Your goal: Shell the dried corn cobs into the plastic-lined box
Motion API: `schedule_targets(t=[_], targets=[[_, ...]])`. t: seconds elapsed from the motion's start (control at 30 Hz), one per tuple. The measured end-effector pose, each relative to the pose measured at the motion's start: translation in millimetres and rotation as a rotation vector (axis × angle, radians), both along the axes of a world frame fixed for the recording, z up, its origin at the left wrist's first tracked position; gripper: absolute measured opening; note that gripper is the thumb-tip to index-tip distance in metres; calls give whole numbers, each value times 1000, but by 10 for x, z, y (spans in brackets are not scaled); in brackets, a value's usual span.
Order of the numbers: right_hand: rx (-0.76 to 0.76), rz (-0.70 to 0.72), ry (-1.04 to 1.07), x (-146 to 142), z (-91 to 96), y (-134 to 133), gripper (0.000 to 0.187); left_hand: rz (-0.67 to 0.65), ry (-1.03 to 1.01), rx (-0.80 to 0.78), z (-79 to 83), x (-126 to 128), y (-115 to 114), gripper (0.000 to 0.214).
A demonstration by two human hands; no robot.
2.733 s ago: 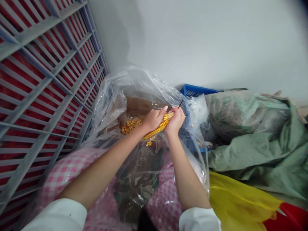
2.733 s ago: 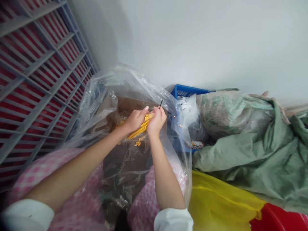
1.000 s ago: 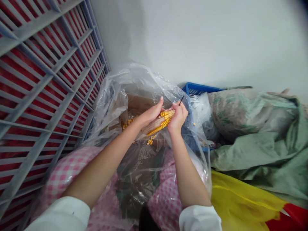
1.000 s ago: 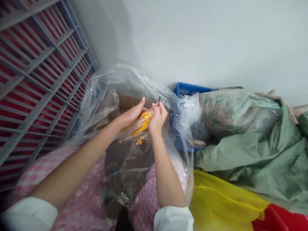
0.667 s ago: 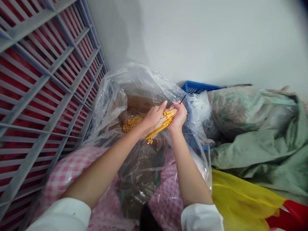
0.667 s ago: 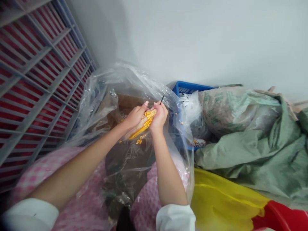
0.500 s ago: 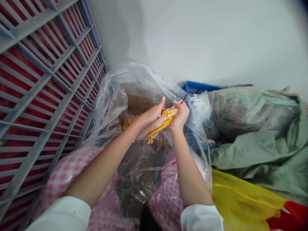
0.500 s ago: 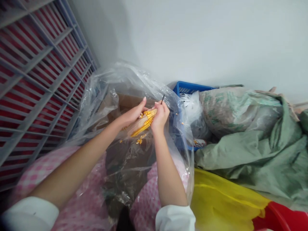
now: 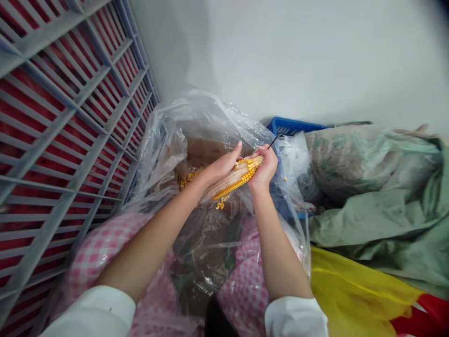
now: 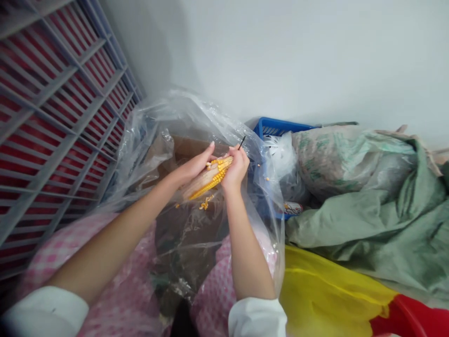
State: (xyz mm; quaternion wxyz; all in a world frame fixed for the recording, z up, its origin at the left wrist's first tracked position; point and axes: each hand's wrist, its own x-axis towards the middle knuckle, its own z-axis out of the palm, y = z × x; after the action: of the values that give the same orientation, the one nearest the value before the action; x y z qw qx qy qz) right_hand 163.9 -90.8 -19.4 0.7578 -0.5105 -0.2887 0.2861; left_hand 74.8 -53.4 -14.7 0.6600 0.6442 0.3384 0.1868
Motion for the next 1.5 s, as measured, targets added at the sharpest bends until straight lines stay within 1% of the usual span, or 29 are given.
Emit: schedule_targets(t=[0.03,0.07,0.13,0.2,0.3,0.37,0.4,0.5,0.53,0.6,0.67,0.7,0.8,0.9,1.0,1.2,1.3,1.43,1.47,1.5], targets=[[-7,-4,-42,-14,2,-6,19,-6,12,-13,28,-3,3,68],[-15,-2,-99,-32,2,-12,20,15,39,7,50,-1,1,67],[-12,21,-186,-69,-3,-14,21,104,106,98,62,16,-13,62],[7,43,-170,-91,-12,-7,22,179,148,166,35,40,-34,60],[1,48,-97,-82,-12,3,22,233,161,233,-10,53,-53,60],[-16,40,-107,-65,2,-4,23,227,163,275,5,40,-51,62],[-17,31,-123,-61,11,-12,23,199,156,274,27,29,-47,63],[-15,0,-211,-76,29,-41,24,76,98,198,117,6,-36,63],[-18,-1,-254,-90,30,-50,24,69,97,180,138,6,-39,61],[-26,7,-323,-117,23,-61,25,132,147,194,150,19,-54,60],[-30,13,-340,-130,12,-64,25,216,211,242,120,40,-78,60],[-30,20,-332,-128,7,-64,25,238,217,258,96,50,-87,61],[-30,60,-283,-97,2,-68,24,228,142,258,25,66,-96,62],[-19,95,-242,-58,6,-83,23,190,92,253,-6,64,-81,63],[5,101,-222,-35,8,-103,23,160,89,280,2,57,-81,61],[17,84,-175,-5,3,-115,22,176,111,344,-16,62,-153,60],[13,67,-139,23,2,-100,21,164,65,303,-21,44,-141,61],[14,43,-114,24,4,-80,19,24,10,69,51,3,-67,66],[15,31,-143,12,5,-76,19,11,16,31,73,3,-57,67],[13,20,-189,-5,6,-73,20,28,34,24,91,9,-56,67]])
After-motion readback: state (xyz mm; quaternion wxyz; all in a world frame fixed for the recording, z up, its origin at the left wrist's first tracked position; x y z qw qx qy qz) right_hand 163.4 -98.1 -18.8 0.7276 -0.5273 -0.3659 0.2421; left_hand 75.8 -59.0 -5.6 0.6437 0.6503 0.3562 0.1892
